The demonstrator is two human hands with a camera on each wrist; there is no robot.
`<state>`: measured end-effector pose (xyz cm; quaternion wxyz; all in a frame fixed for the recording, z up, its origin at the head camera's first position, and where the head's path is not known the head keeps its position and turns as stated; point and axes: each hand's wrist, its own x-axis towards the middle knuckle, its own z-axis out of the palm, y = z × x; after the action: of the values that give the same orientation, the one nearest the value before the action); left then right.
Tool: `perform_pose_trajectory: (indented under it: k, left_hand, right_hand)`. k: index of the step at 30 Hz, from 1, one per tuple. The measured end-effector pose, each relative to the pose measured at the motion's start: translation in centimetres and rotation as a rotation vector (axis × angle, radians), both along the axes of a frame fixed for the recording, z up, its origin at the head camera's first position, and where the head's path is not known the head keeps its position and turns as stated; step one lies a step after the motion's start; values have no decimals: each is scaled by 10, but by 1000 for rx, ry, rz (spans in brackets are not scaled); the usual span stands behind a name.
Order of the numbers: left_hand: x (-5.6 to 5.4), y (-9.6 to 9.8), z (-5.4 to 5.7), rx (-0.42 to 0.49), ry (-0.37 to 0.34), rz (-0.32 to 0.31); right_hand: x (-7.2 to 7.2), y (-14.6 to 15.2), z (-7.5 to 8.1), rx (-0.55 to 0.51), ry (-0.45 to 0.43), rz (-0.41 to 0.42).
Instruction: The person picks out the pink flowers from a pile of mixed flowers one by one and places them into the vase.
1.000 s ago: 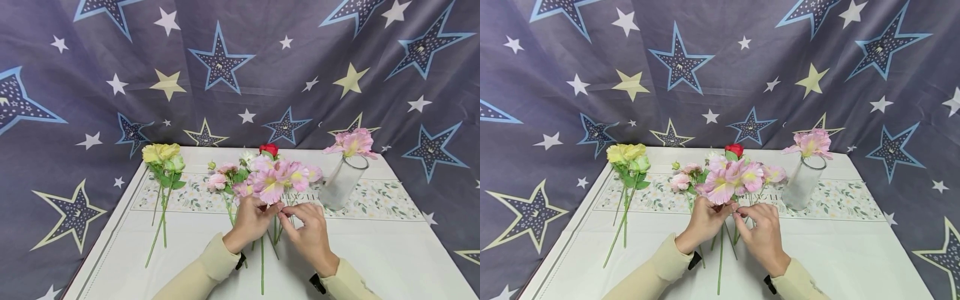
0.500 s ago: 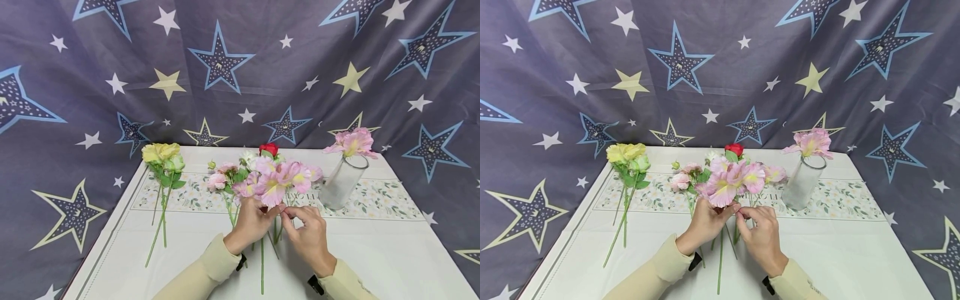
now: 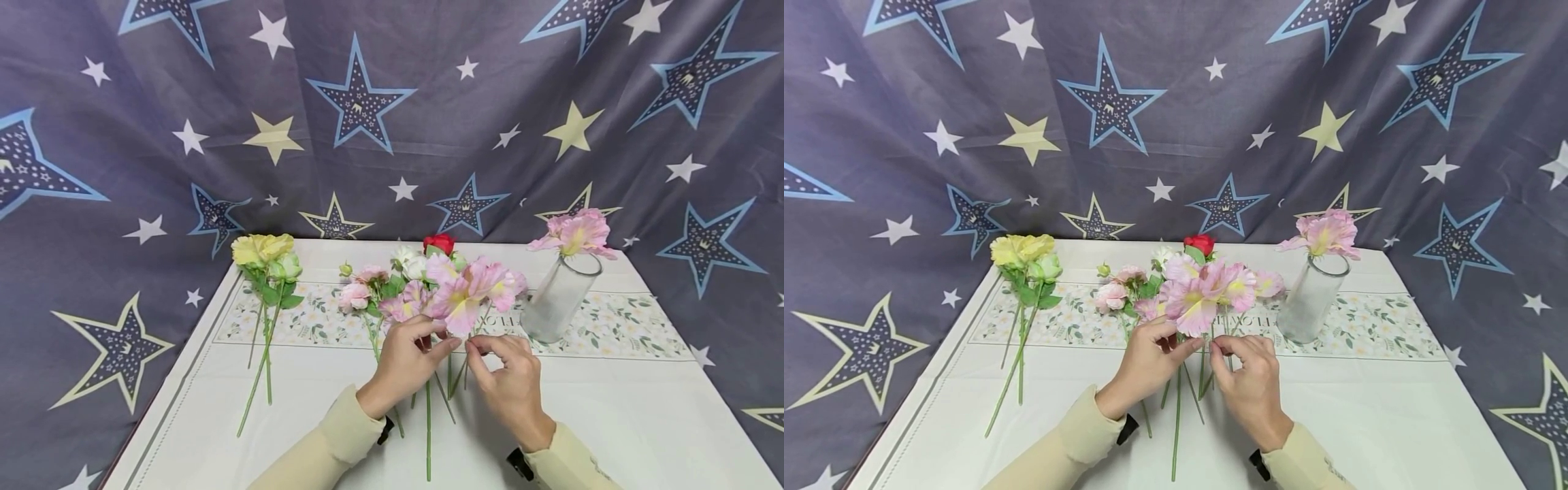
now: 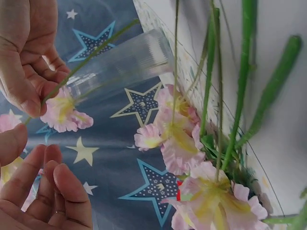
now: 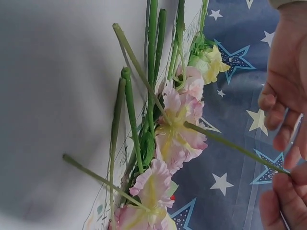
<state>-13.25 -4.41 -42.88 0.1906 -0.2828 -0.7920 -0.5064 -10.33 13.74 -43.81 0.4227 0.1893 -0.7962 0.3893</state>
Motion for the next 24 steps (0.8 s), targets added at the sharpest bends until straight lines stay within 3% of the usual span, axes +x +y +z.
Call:
perform_pose_trajectory:
  k: [7,16,24]
  left_hand:
    - [2,-12,-4,-49,-45,-16]
    - [8,-32,-10,-127,-96,41]
    - [9,-46,-18,-161,-84,99]
  right_hand:
    - [0,4,3,3,-29,-20]
    - [-6,11,5,-17,57,-15]
    - [-8,16,8,-19,72,-44]
